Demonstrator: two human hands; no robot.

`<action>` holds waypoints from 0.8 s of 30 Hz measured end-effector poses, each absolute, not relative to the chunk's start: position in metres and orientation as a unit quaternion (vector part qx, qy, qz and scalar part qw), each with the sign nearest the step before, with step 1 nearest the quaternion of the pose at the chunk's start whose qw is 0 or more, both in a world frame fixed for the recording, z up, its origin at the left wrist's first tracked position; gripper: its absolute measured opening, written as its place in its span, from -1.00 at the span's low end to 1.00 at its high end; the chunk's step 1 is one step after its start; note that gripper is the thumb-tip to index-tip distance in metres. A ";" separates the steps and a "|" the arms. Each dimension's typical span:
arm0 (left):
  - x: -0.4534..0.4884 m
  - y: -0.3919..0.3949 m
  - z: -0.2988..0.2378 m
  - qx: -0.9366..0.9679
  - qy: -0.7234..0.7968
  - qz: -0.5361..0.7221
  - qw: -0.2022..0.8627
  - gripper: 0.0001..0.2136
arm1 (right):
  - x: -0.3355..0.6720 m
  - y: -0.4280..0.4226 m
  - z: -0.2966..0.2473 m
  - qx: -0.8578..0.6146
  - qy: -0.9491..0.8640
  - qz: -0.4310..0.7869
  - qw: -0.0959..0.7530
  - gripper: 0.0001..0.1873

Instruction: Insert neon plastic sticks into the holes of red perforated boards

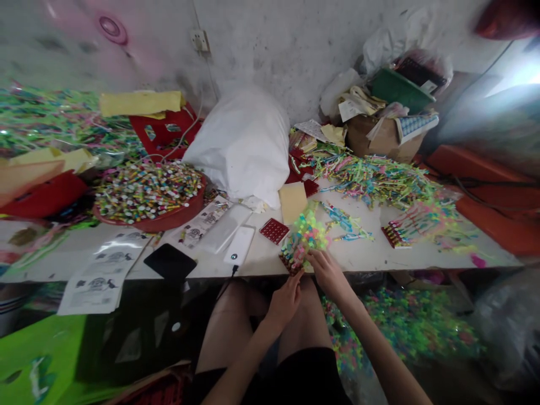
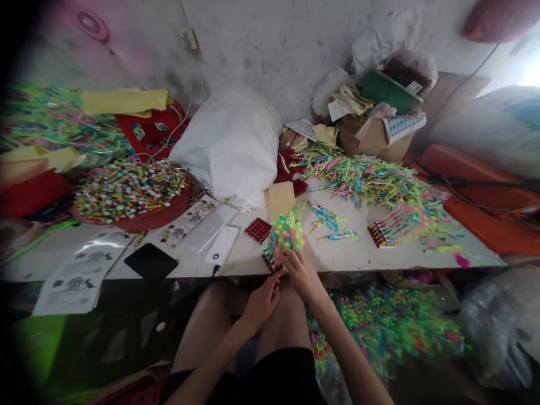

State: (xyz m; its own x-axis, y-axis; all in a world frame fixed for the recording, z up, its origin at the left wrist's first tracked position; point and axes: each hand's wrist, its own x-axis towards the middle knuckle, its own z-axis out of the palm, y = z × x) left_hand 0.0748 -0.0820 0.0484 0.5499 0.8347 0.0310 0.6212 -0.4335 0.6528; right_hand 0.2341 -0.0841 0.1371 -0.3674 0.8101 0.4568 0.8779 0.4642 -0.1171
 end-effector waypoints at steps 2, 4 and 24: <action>0.076 -0.082 0.048 0.829 0.445 0.176 0.289 -0.52 | 0.234 -0.080 0.137 -0.517 -0.822 -0.070 0.229 -0.49; 0.078 -0.081 0.048 0.829 0.452 0.172 0.281 -0.52 | 0.234 -0.078 0.137 -0.525 -0.818 -0.073 0.222 -0.51; 0.078 -0.071 0.072 0.834 0.495 0.041 0.239 -0.52 | 0.314 -0.076 0.087 -0.789 -0.512 -0.005 0.340 -0.62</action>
State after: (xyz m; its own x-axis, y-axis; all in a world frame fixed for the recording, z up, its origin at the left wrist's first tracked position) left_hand 0.0783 -0.0706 0.0716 0.5066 0.8454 -0.1691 0.8064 -0.3952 0.4398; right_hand 0.3138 -0.0760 0.0866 0.4764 0.8037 0.3566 0.8111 -0.2453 -0.5309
